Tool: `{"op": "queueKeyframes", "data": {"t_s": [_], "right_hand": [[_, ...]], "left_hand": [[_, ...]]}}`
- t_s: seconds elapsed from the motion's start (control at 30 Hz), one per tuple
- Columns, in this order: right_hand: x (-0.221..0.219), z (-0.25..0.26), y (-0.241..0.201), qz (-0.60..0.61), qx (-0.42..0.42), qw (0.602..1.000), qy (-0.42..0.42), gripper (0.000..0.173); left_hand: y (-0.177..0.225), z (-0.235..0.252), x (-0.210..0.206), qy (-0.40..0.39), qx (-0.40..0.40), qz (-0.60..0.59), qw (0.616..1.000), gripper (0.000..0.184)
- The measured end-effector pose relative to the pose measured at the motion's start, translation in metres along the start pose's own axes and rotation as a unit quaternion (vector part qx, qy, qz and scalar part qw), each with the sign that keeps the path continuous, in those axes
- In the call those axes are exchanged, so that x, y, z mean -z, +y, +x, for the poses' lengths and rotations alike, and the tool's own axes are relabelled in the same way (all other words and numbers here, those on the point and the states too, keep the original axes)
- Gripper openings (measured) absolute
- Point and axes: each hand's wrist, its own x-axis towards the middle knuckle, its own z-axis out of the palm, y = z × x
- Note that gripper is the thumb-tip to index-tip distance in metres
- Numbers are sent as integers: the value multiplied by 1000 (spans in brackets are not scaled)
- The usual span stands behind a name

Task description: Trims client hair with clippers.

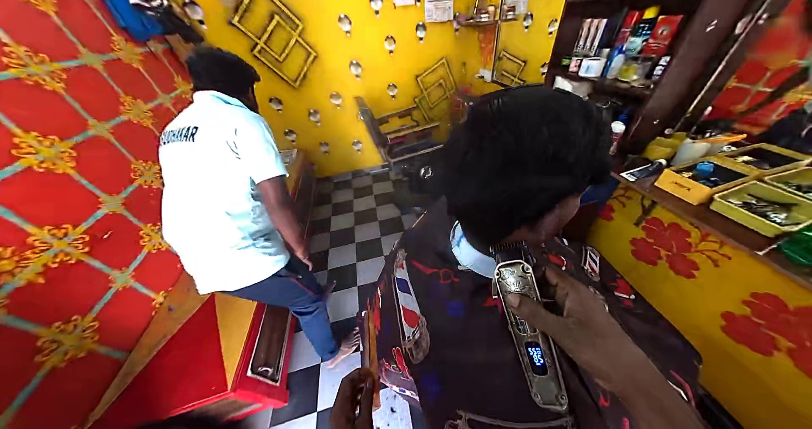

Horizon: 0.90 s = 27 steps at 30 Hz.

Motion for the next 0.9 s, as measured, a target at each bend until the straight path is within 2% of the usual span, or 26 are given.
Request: {"op": "queueKeyframes", "data": {"t_s": [0.5,0.9], "right_hand": [[-1,11,-8,-24,75,996,30,46],[-10,9,-30,-99,123,986,56,47]], "left_hand": [[-20,2,-3,-23,36,-31,999,22],[-13,-7,-2,-31,62,-41,997,21]]}}
